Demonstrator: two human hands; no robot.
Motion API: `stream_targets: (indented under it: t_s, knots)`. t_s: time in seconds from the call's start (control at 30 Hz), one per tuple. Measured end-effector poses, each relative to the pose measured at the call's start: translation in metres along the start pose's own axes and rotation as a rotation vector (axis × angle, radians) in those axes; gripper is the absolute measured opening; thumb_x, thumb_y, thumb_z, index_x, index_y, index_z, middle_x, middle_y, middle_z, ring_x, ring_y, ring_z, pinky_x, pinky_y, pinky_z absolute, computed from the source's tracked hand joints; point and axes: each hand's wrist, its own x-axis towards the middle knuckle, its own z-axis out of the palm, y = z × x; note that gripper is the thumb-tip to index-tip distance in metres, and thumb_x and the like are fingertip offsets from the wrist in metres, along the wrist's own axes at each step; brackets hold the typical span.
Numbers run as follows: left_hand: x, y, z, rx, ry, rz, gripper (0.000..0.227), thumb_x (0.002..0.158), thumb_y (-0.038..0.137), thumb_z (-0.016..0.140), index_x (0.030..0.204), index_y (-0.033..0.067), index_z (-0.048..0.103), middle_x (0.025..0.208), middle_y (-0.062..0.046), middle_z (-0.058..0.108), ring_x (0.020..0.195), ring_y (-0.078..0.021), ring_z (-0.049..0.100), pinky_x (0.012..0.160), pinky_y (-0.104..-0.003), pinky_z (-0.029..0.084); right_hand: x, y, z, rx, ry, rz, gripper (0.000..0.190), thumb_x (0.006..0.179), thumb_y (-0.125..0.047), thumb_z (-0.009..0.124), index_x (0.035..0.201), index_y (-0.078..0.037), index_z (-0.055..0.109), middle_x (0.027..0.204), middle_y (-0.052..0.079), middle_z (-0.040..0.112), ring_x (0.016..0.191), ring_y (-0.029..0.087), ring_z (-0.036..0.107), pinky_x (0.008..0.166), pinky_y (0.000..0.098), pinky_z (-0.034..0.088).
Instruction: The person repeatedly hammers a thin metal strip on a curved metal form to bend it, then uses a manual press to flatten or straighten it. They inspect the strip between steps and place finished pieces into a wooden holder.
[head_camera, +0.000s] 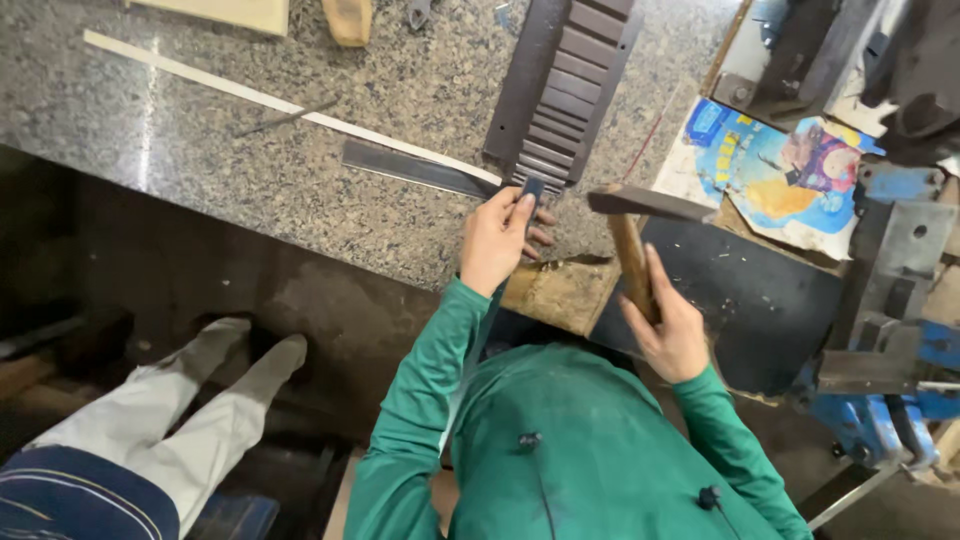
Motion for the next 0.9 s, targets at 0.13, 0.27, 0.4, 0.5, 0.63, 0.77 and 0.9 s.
stream_targets:
  t_s: [0.13, 0.27, 0.4, 0.5, 0.63, 0.77, 0.9]
  knots:
    - [-0.007, 0.006, 0.0, -0.006, -0.011, 0.003, 0.025, 0.108, 0.019, 0.05, 0.113, -0.0009, 0.063, 0.094, -0.011, 0.078, 0.067, -0.016, 0.076, 0.049, -0.026, 0.057, 0.012, -0.009, -0.01, -0.098, 0.001, -0.147, 0.074, 0.094, -0.012, 0.075, 0.16, -0.009, 0.041, 0.11, 0.021, 0.068, 0.087, 0.035, 0.07, 0.078, 0.0388, 0.056]
    - [-0.007, 0.02, 0.0, 0.016, 0.021, -0.012, 0.025, 0.106, 0.02, 0.052, 0.112, 0.0001, 0.065, 0.093, -0.009, 0.079, 0.063, -0.0151, 0.076, 0.047, -0.026, 0.057, 0.024, -0.019, -0.013, -0.133, -0.014, -0.237, 0.074, 0.092, -0.01, 0.074, 0.159, -0.012, 0.042, 0.113, 0.018, 0.068, 0.091, 0.037, 0.07, 0.077, 0.0405, 0.057]
    - [-0.007, 0.023, 0.002, 0.01, 0.028, 0.012, 0.024, 0.107, 0.019, 0.053, 0.108, -0.001, 0.066, 0.094, -0.009, 0.08, 0.064, -0.0151, 0.076, 0.046, -0.026, 0.057, 0.026, -0.022, -0.015, -0.269, -0.062, -0.21, 0.074, 0.091, -0.011, 0.076, 0.158, -0.014, 0.046, 0.096, 0.015, 0.062, 0.075, 0.035, 0.065, 0.068, 0.043, 0.054]
    - [-0.008, 0.027, 0.003, 0.008, 0.028, -0.018, 0.024, 0.107, 0.019, 0.052, 0.107, -0.0008, 0.066, 0.093, -0.008, 0.079, 0.064, -0.0147, 0.077, 0.046, -0.026, 0.057, 0.029, -0.023, -0.015, -0.328, -0.039, -0.258, 0.068, 0.091, -0.014, 0.078, 0.153, -0.015, 0.05, 0.09, 0.013, 0.06, 0.069, 0.035, 0.063, 0.061, 0.044, 0.052]
    - [-0.008, 0.03, 0.003, -0.041, 0.013, -0.036, 0.023, 0.106, 0.018, 0.053, 0.107, -0.0005, 0.066, 0.092, -0.008, 0.079, 0.063, -0.015, 0.076, 0.045, -0.027, 0.056, 0.038, -0.026, -0.015, -0.321, -0.036, -0.349, 0.061, 0.092, -0.015, 0.077, 0.148, -0.013, 0.053, 0.096, 0.013, 0.061, 0.069, 0.035, 0.063, 0.06, 0.044, 0.051]
    - [-0.008, 0.031, 0.0, 0.013, 0.015, 0.011, 0.022, 0.105, 0.017, 0.054, 0.107, -0.0013, 0.065, 0.094, -0.008, 0.08, 0.062, -0.0149, 0.077, 0.044, -0.028, 0.057, 0.05, -0.03, -0.012, -0.353, -0.107, -0.328, 0.066, 0.092, -0.016, 0.077, 0.153, -0.011, 0.051, 0.089, 0.013, 0.058, 0.067, 0.037, 0.061, 0.059, 0.0457, 0.05]
    - [-0.01, 0.034, -0.001, 0.021, 0.031, 0.007, 0.022, 0.106, 0.017, 0.055, 0.107, -0.0018, 0.066, 0.092, -0.009, 0.081, 0.062, -0.0147, 0.077, 0.045, -0.027, 0.055, 0.048, -0.035, -0.015, -0.324, -0.074, -0.355, 0.066, 0.094, -0.016, 0.074, 0.154, -0.012, 0.049, 0.091, 0.013, 0.057, 0.068, 0.036, 0.061, 0.06, 0.045, 0.051]
